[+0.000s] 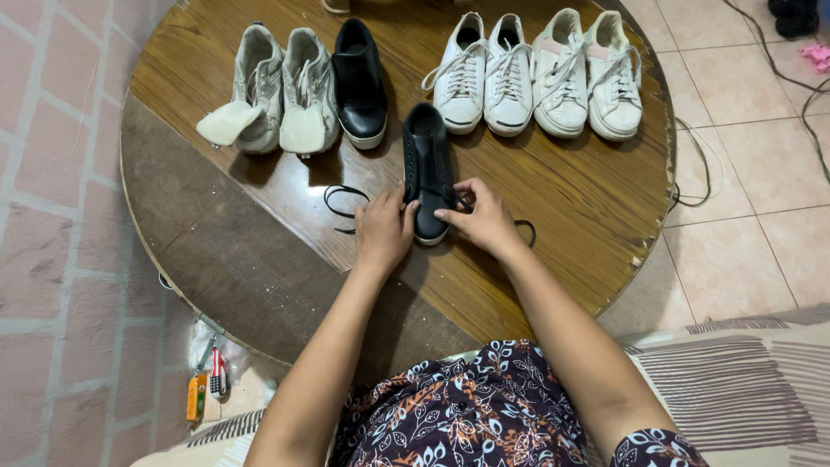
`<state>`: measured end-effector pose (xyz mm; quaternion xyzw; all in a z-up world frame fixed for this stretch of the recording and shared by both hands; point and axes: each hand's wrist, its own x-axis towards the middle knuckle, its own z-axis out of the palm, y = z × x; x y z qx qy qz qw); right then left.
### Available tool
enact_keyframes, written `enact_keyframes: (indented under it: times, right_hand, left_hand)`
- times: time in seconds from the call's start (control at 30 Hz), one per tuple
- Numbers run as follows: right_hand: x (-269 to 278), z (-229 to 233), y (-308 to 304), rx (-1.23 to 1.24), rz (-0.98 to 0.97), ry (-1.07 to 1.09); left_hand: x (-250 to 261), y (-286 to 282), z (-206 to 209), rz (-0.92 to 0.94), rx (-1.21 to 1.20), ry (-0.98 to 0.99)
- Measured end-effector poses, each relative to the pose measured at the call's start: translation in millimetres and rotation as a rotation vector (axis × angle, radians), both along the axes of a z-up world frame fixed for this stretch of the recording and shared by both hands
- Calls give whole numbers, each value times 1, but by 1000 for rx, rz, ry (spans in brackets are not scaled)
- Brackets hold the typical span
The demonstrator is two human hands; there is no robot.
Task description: The person removes a black shoelace from a black sneaker, then re-laces the same shoe by threading the lace through the eyelets and tying a knot. Other shoes remain on the table.
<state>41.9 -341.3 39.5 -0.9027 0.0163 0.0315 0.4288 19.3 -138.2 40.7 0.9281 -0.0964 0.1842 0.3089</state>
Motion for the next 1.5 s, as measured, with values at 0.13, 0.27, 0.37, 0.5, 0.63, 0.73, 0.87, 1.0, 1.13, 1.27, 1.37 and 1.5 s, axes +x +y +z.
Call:
enact_keyframes:
  times: [0.13, 0.27, 0.37, 0.5, 0.63, 0.73, 0.87, 1.0, 1.13, 1.27, 1.37, 1.5]
  right_hand:
    - [-16, 3, -4, 21, 47, 42]
    - [-29, 19, -11, -9, 106, 87]
    - [-37, 34, -16, 38, 94, 258]
    - [-38, 47, -16, 175, 262, 265]
    - [-41, 55, -19, 184, 527, 110]
    - [-44, 59, -24, 74, 612, 39]
    - [-45, 60, -31, 60, 668, 27]
    - [-38, 51, -42, 46, 643, 96]
    - [-30, 38, -44, 207, 429, 266]
    - [-24, 32, -39, 291, 246, 148]
    - [-23, 27, -28, 280, 137, 52]
    - [-21, 20, -24, 168, 219, -305]
  left_hand:
    - [-22, 0, 7, -9, 13, 41]
    - [-41, 3, 17, 0, -1, 77]
    - [-47, 6, 25, 6, 31, -83]
    - [-48, -3, 34, -82, 75, -220]
    - [-48, -16, 39, -157, 63, -270]
    - [-46, -21, 42, -176, 43, -234]
    - [-46, -19, 47, -193, -105, -220]
    - [-46, -16, 53, -172, -269, -114]
    - [-38, -13, 59, -189, -383, -48]
    - [-23, -14, 62, -251, -408, 12]
    - [-13, -26, 64, -256, -583, 238]
    - [-3, -37, 65, -316, -687, 405]
